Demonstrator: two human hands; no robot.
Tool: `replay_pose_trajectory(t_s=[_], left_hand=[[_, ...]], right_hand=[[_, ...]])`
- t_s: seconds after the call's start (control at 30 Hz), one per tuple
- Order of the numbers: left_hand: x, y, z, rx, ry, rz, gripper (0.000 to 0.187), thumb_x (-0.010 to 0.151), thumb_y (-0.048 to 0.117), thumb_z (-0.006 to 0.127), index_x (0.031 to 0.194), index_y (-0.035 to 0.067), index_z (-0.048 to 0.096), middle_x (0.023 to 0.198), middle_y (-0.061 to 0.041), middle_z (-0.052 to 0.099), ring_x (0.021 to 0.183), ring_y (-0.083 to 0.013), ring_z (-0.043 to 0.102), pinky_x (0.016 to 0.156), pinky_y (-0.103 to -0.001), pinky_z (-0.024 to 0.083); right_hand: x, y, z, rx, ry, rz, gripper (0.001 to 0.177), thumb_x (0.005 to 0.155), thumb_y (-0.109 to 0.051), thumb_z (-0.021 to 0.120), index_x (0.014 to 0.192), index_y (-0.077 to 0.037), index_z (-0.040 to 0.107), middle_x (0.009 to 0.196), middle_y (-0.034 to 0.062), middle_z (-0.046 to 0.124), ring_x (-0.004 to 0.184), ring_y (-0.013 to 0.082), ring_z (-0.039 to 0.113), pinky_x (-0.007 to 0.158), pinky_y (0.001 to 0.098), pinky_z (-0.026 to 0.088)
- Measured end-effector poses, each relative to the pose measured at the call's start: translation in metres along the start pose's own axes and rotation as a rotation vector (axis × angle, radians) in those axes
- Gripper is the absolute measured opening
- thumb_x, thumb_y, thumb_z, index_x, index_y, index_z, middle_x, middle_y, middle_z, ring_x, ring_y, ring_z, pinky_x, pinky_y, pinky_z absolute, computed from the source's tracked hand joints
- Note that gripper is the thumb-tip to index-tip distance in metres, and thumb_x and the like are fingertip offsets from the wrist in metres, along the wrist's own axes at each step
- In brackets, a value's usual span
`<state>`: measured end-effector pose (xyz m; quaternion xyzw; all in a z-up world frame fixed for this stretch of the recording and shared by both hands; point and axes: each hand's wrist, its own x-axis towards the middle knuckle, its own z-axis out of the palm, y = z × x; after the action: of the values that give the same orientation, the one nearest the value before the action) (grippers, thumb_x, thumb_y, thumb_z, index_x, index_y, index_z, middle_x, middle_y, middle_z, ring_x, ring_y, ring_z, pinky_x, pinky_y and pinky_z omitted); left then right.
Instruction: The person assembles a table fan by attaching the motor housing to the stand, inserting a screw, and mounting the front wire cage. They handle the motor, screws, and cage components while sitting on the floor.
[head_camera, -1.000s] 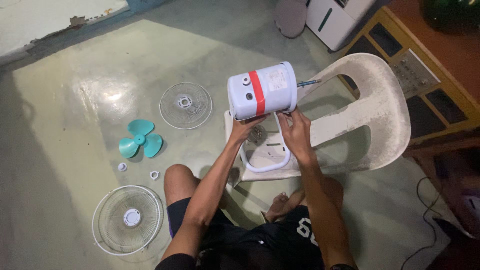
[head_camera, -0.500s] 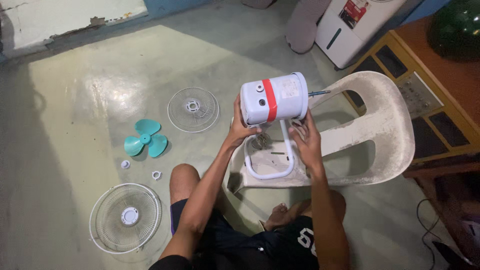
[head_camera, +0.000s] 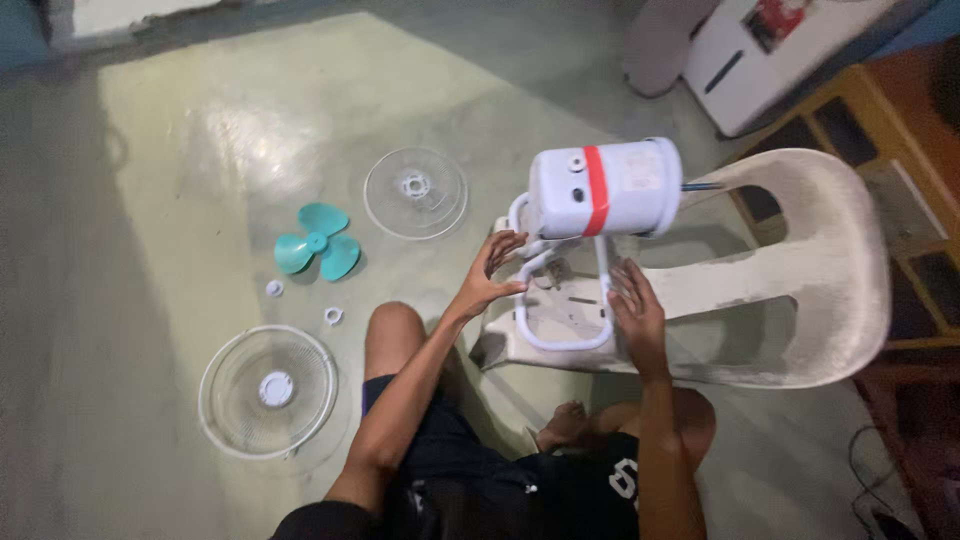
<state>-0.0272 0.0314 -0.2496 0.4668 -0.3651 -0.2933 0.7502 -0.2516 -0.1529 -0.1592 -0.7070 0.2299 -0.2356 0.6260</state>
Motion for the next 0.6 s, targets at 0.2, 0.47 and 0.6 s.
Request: replay_pose_trajectory(t_s=[0.2,0.47,0.6], left_hand=[[-0.015,-0.005,0.003,0.189,0.115,0.014,0.045,0.087,0.014,0.086,0.124,0.000,0.065,0.123,-0.016,0.071,0.118,-0.0243,0.067,0.111,-0.042,0.051],[-0.045,0.024,-0.008,-0.011,0.366,-0.059,0.025,0.099,0.020,0.075,0.107,-0.004,0.073,0.087,-0.008,0.073,0.081,-0.0129,0.069,0.073,-0.031,0.055],[-0.093,0.007,-0.077,0.105,0.555,-0.009,0.027,0.100,0.021,0.072,0.114,-0.002,0.070,0.097,-0.009,0.076,0.091,-0.0141,0.072,0.083,-0.030,0.058]], right_hand=[[-0.010,0.002,0.021,-0.154,0.053,-0.002,0.038,0.103,-0.005,0.059,0.140,0.005,0.056,0.128,0.0151,0.066,0.119,0.0227,0.064,0.100,0.0352,0.052],[-0.015,0.021,0.126,0.035,-0.138,-0.033,0.020,0.108,-0.011,0.063,0.122,0.004,0.065,0.102,0.0118,0.071,0.093,0.0178,0.069,0.087,0.0311,0.057],[0.002,0.023,0.210,-0.052,-0.299,0.022,0.024,0.106,-0.016,0.061,0.122,0.002,0.064,0.105,0.0112,0.074,0.098,0.0200,0.075,0.089,0.0329,0.065]])
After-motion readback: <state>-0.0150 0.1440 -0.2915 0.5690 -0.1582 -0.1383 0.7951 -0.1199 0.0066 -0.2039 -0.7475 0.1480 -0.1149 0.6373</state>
